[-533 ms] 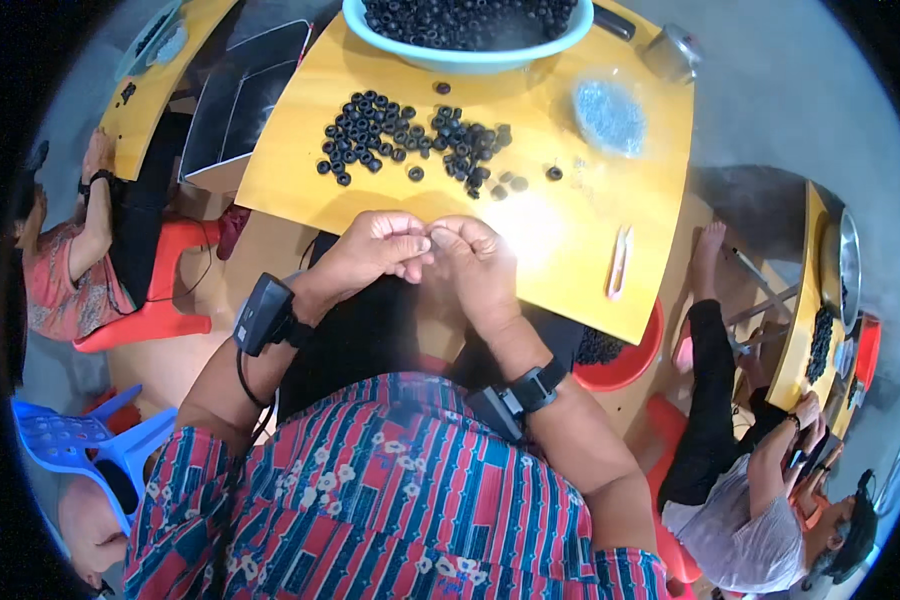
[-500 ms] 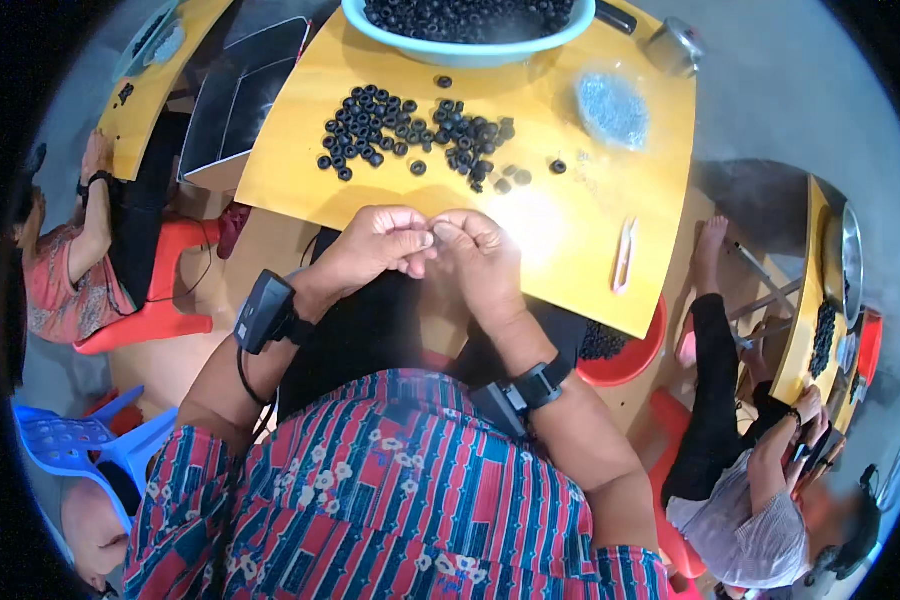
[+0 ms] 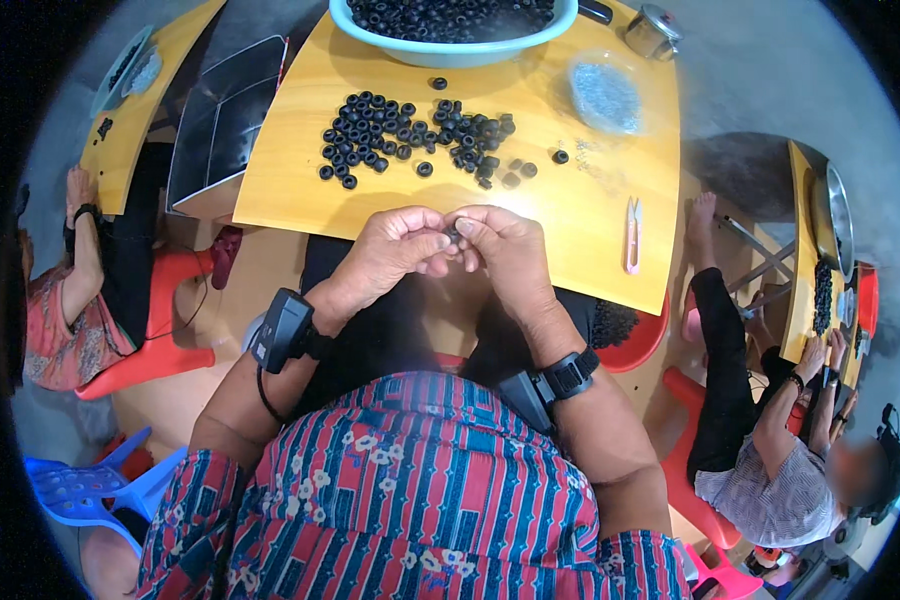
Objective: Assembling small black rubber seals or gaskets by hand at a workstation.
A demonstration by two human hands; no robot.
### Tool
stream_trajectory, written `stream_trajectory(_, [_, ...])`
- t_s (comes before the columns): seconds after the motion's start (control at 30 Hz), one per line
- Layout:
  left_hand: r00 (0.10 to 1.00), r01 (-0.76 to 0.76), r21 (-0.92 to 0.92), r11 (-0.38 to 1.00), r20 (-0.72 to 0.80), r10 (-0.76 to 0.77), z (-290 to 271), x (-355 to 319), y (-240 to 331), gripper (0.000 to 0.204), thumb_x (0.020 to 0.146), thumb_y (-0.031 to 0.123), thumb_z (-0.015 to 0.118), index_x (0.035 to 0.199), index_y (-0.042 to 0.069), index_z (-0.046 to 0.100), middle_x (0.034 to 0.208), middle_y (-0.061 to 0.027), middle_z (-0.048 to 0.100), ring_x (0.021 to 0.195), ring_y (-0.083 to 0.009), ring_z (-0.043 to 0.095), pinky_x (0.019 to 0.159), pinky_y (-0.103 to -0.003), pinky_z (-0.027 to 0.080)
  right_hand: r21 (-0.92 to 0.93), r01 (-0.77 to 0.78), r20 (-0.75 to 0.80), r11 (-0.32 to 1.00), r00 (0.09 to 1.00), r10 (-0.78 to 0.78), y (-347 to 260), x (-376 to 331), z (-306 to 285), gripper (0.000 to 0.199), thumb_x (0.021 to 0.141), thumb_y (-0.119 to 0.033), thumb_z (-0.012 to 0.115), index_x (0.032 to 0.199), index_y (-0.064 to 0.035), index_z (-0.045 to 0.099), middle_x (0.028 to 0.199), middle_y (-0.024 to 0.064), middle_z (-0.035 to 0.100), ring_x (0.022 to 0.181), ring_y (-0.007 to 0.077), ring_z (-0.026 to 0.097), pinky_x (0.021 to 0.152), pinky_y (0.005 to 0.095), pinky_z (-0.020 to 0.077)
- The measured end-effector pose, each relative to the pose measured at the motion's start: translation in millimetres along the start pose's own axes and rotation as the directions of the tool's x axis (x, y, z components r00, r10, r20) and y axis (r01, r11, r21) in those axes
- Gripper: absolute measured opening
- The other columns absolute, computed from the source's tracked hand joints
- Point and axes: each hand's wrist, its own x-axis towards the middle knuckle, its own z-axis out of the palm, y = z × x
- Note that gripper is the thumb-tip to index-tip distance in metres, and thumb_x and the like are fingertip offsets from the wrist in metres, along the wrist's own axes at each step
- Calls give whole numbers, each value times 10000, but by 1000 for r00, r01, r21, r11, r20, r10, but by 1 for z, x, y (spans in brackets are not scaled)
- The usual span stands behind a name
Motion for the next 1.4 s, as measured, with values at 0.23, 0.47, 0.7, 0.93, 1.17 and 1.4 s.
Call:
stream_trajectory(0.23, [999, -33, 10, 999, -10, 33, 0, 0, 1, 204, 902, 148, 580, 1051, 10, 602, 889, -18, 636, 709, -64, 580, 644, -195, 477, 35, 11, 6, 999, 1000, -12, 0, 0, -1, 195, 913, -125, 558, 996, 27, 647, 715, 37, 612, 568, 66, 494, 523, 182, 408])
stream_trajectory(0.47, [998, -33, 22, 999, -47, 34, 5, 1, 5, 176, 895, 103, 581, 1023, -14, 609, 827, -35, 647, 680, -61, 596, 620, -190, 494, 55, 3, -21, 999, 1000, -2, 5, 0, -6, 199, 906, -124, 574, 1028, 21, 637, 723, 27, 607, 592, 68, 530, 533, 178, 431])
stream_trajectory(0.7, [999, -45, 47, 998, -20, 46, 2, 1, 3, 209, 894, 157, 590, 1036, 5, 608, 873, -33, 655, 690, -69, 587, 632, -192, 477, 66, 44, -54, 997, 998, -40, -3, -2, 1, 139, 891, -29, 561, 971, 25, 662, 731, 36, 618, 573, 68, 498, 526, 190, 421])
stream_trajectory(0.93, [999, -45, 66, 997, -12, 46, 0, 0, 1, 214, 900, 166, 584, 1032, 0, 611, 867, -28, 651, 691, -68, 592, 625, -191, 475, -27, 81, -26, 996, 996, -82, 5, -2, 1, 140, 896, -45, 564, 975, 24, 657, 758, 46, 637, 588, 63, 517, 538, 184, 437])
stream_trajectory(1.17, [999, -32, 66, 997, -17, 33, 2, -2, 4, 239, 907, 181, 569, 1058, 0, 608, 879, -28, 654, 700, -65, 594, 633, -189, 471, -18, 95, -88, 995, 991, -96, 1, -6, 6, 125, 892, -29, 566, 954, 31, 656, 754, 39, 629, 599, 64, 514, 547, 187, 437])
stream_trajectory(1.4, [1000, -23, 71, 997, -11, 23, 2, -1, 5, 245, 906, 179, 571, 1070, 0, 605, 888, -35, 658, 701, -68, 596, 637, -192, 476, -26, 120, -92, 992, 988, -122, 1, -7, 6, 119, 892, -30, 566, 942, 29, 657, 752, 38, 628, 599, 63, 516, 543, 185, 434])
